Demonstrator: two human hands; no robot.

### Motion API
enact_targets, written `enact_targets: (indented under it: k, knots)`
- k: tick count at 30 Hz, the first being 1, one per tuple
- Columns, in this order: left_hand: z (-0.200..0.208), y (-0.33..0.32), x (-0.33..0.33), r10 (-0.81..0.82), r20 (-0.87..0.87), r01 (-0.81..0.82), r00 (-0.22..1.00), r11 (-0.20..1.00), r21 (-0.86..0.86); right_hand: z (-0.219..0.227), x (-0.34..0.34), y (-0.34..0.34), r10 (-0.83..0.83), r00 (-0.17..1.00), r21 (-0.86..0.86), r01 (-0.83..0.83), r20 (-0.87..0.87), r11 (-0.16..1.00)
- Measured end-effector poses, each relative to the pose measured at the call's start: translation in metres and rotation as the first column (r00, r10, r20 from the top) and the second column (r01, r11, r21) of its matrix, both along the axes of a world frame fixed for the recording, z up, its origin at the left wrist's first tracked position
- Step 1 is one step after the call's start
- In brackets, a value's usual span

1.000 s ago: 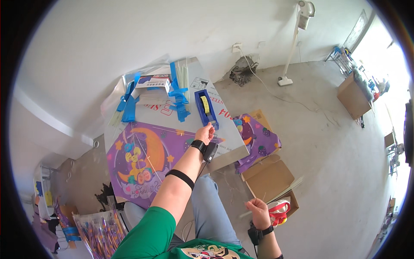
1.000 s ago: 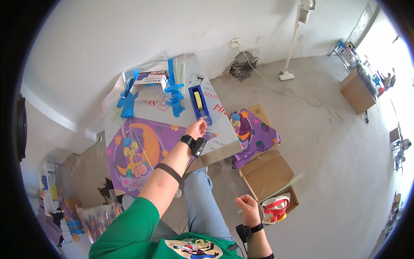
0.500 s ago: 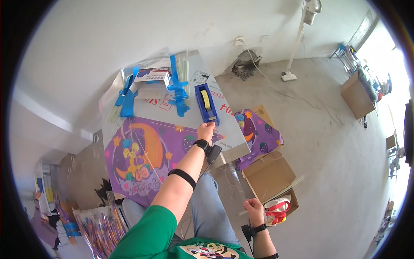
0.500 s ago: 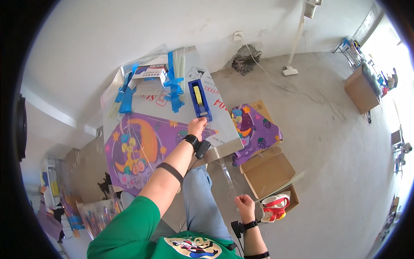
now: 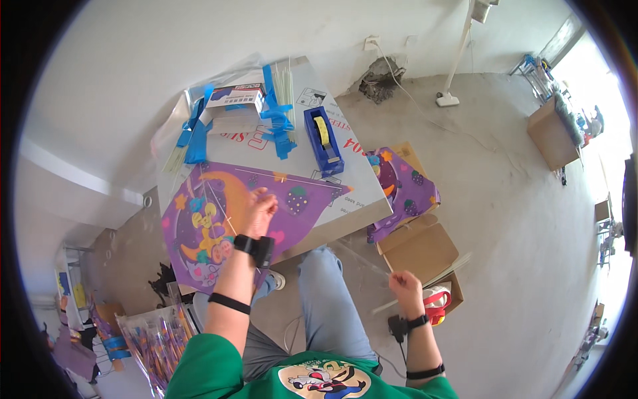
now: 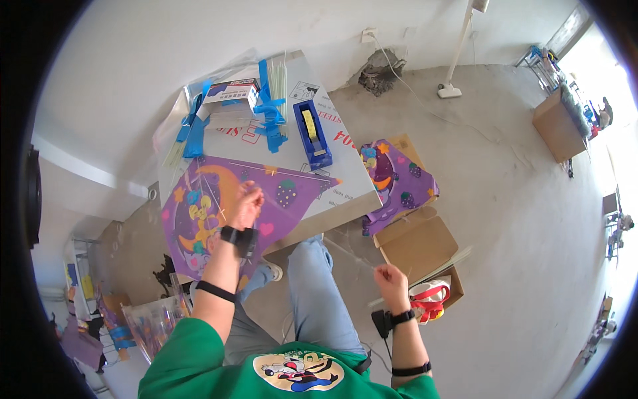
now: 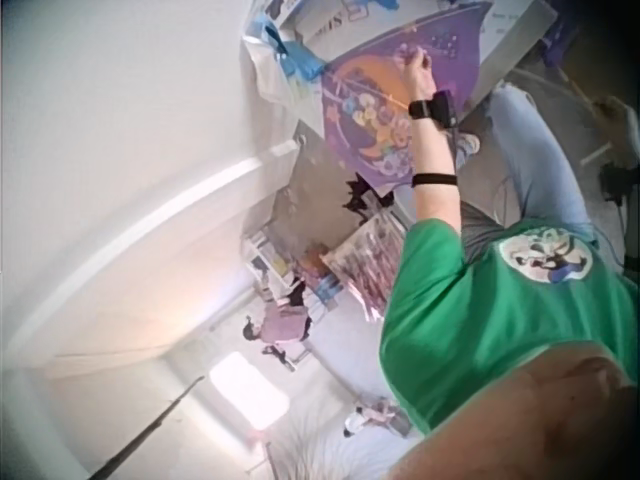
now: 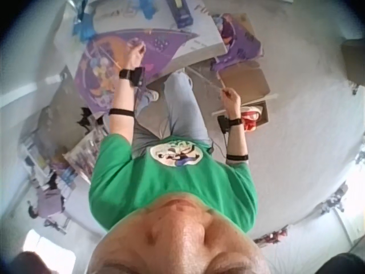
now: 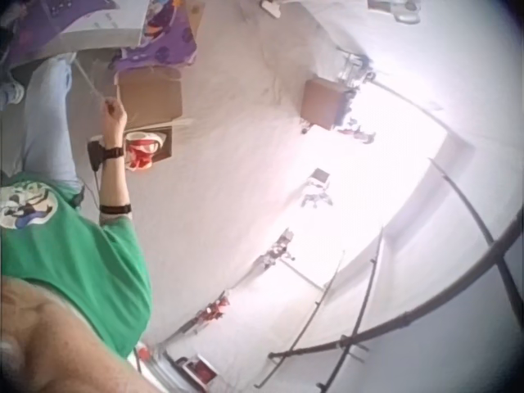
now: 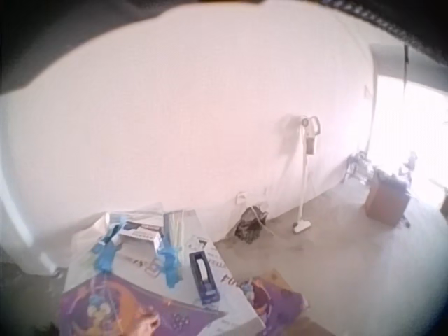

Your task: Assembling a purple plastic kite by inserting fiberglass rods and securing them with tape.

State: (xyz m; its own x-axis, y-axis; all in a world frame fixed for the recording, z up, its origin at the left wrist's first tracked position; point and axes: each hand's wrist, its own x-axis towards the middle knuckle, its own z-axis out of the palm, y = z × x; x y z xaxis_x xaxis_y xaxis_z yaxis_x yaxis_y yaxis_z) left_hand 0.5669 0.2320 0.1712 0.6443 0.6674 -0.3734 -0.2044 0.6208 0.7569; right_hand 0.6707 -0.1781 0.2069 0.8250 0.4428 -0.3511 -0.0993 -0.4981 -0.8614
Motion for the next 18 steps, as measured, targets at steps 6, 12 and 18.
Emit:
enact_targets:
  k: [6,12,18]
  knots:
    - [0.005,0.076,-0.067,0.014,-0.110,-0.004,0.994,0.996,0.084,-0.023,0.048,0.089,0.092,0.996,0.137,-0.089,-0.016,0.987]
    - [0.010,0.120,-0.062,0.077,-0.182,-0.063,0.980,0.995,0.083,-0.039,0.089,0.153,0.120,0.993,0.170,-0.114,-0.022,0.979]
    - [-0.013,0.160,-0.053,0.052,-0.203,-0.026,0.978,0.991,0.130,-0.040,0.103,0.200,0.004,0.986,0.309,0.048,-0.167,0.950]
